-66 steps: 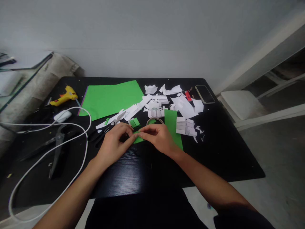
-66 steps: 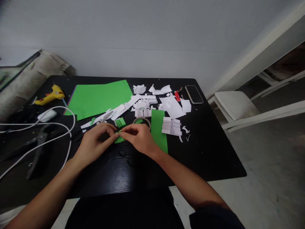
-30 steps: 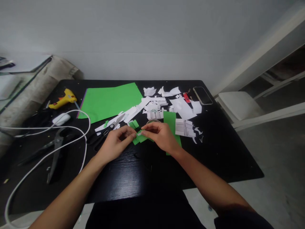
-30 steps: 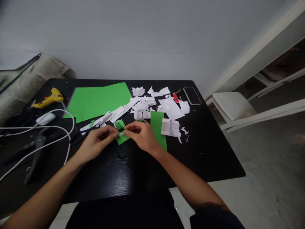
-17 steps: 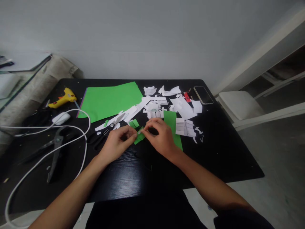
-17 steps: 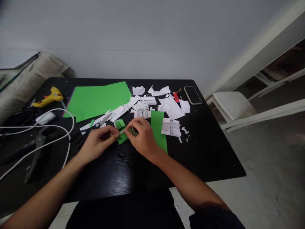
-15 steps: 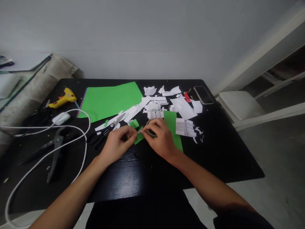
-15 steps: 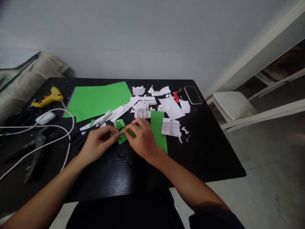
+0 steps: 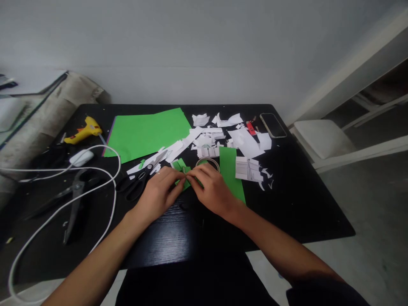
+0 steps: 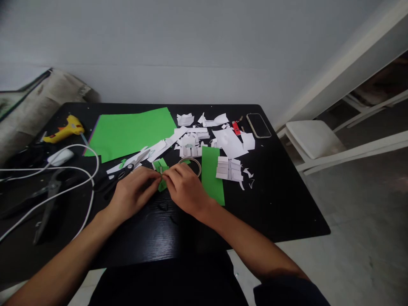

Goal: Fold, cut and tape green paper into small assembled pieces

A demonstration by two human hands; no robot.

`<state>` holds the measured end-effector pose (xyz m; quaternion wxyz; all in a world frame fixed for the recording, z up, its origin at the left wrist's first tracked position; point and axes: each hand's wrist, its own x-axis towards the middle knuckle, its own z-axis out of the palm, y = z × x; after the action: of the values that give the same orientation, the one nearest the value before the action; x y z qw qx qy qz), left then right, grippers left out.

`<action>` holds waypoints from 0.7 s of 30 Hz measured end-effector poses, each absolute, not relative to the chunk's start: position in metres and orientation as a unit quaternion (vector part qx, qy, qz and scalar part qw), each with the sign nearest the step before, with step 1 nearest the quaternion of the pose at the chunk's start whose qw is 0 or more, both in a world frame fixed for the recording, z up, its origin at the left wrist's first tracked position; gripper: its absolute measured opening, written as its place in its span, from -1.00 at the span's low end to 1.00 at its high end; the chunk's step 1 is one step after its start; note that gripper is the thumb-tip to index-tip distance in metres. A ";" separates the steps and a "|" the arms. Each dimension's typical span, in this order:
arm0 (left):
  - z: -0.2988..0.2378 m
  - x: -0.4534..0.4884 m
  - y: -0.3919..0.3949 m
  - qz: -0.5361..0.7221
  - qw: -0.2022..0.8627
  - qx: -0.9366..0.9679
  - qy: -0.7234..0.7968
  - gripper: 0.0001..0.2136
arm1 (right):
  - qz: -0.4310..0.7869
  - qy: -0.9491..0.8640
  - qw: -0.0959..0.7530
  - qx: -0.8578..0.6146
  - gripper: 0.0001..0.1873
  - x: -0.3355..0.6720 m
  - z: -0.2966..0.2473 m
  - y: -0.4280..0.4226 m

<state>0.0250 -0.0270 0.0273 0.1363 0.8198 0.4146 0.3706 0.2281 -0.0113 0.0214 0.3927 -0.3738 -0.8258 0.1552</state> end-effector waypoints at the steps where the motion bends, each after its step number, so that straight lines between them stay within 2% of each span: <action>1: 0.027 0.025 -0.027 0.371 0.134 0.821 0.412 -0.93 | 0.153 -0.828 0.390 -0.374 -0.80 0.228 0.021 -0.011; 21: 0.031 0.027 -0.028 0.383 0.187 0.791 0.438 -0.93 | 0.180 -0.836 0.374 -0.358 -0.78 0.231 0.025 -0.008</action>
<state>0.0268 -0.0278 0.0306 0.1874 0.7912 0.4380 0.3834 0.2314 -0.0079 0.0249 0.3744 -0.3577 -0.8364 0.1796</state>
